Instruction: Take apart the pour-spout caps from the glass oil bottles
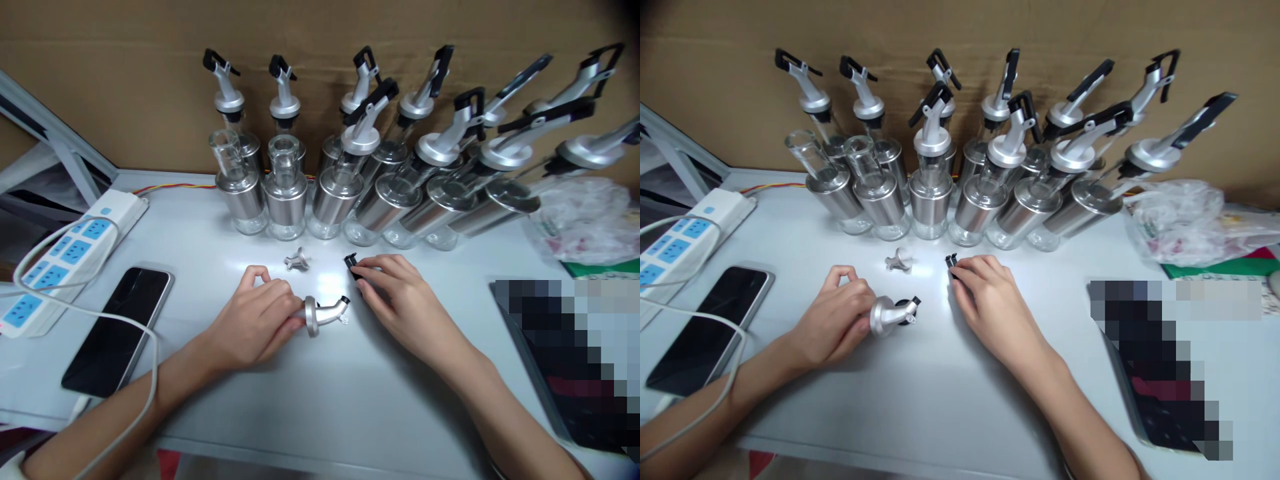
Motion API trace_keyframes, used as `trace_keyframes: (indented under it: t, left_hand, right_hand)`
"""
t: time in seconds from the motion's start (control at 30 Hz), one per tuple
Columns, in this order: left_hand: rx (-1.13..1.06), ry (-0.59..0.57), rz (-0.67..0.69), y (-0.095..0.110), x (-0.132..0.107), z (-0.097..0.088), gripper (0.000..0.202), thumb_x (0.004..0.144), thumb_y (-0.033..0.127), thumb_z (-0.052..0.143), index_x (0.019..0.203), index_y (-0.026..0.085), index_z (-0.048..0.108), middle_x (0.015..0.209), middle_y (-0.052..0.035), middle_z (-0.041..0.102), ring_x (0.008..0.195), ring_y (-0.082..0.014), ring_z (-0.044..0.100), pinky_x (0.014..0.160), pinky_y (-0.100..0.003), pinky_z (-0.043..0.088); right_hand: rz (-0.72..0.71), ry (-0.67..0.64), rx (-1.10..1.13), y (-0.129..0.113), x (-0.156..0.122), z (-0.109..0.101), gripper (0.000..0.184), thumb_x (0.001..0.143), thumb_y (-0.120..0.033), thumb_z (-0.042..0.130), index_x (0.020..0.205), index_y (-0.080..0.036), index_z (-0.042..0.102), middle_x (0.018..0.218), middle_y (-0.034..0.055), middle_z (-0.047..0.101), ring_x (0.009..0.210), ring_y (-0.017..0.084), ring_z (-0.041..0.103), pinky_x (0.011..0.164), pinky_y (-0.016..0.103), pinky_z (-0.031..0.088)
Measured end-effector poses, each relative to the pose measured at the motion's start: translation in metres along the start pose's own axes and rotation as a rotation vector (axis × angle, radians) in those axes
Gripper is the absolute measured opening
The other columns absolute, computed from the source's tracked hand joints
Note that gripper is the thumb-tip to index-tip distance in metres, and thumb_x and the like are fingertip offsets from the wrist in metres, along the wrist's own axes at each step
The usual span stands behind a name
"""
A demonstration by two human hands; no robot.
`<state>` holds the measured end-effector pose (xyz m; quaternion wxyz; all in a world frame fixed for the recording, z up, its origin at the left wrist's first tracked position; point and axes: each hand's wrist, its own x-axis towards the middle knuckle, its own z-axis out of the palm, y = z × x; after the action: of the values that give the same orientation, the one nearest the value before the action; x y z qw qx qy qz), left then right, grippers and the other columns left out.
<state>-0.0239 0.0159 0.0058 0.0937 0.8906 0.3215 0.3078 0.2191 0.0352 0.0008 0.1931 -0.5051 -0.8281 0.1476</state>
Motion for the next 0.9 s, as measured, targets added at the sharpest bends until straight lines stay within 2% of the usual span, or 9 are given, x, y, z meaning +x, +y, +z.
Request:
trace_keyframes:
  t: [0.17,0.3,0.5,0.77,0.9]
  left_hand:
    - [-0.006,0.000,0.001,0.0001,0.0003,-0.0002,0.019,0.095,0.019,0.031,0.083,0.018,0.046,0.066,0.0023,0.053,0.056,-0.0126,0.043,0.074,-0.034,0.031]
    - [-0.002,0.005,0.005,0.0001,0.0008,-0.0002,0.020,0.095,0.019,0.031,0.082,0.018,0.046,0.065,0.0020,0.054,0.057,-0.0126,0.043,0.074,-0.033,0.031]
    - [0.004,0.010,0.008,0.0007,0.0013,-0.0005,0.019,0.095,0.018,0.031,0.083,0.019,0.045,0.066,0.0019,0.054,0.056,-0.0124,0.043,0.074,-0.033,0.031]
    - [0.015,-0.002,0.006,0.0000,0.0009,-0.0010,0.021,0.096,0.020,0.031,0.082,0.017,0.046,0.066,0.0023,0.053,0.057,-0.0120,0.042,0.075,-0.032,0.032]
    - [0.025,-0.004,0.009,-0.0002,0.0019,-0.0015,0.023,0.097,0.020,0.029,0.082,0.017,0.046,0.066,0.0021,0.053,0.057,-0.0119,0.042,0.075,-0.032,0.032]
  right_hand:
    - [-0.013,0.015,-0.092,0.0018,0.0000,-0.0010,0.025,0.092,-0.021,0.045,0.102,-0.014,0.067,0.101,0.0114,0.066,0.094,0.025,0.055,0.080,0.042,0.045]
    - [-0.012,0.020,-0.086,0.0026,-0.0008,-0.0005,0.026,0.092,-0.022,0.045,0.105,-0.014,0.066,0.101,0.0118,0.065,0.095,0.025,0.055,0.080,0.043,0.045]
    - [-0.008,0.020,-0.111,0.0022,-0.0006,0.0032,0.031,0.091,-0.026,0.049,0.115,-0.013,0.063,0.112,0.0142,0.061,0.106,0.029,0.051,0.084,0.044,0.046]
    - [-0.013,0.001,-0.113,0.0031,-0.0002,0.0027,0.031,0.091,-0.025,0.048,0.114,-0.009,0.063,0.110,0.0139,0.062,0.102,0.027,0.053,0.085,0.043,0.046]
    - [-0.051,0.095,-0.050,-0.0005,-0.0002,-0.0019,0.026,0.092,-0.022,0.048,0.108,-0.010,0.064,0.103,0.0130,0.063,0.098,0.026,0.054,0.083,0.042,0.046]
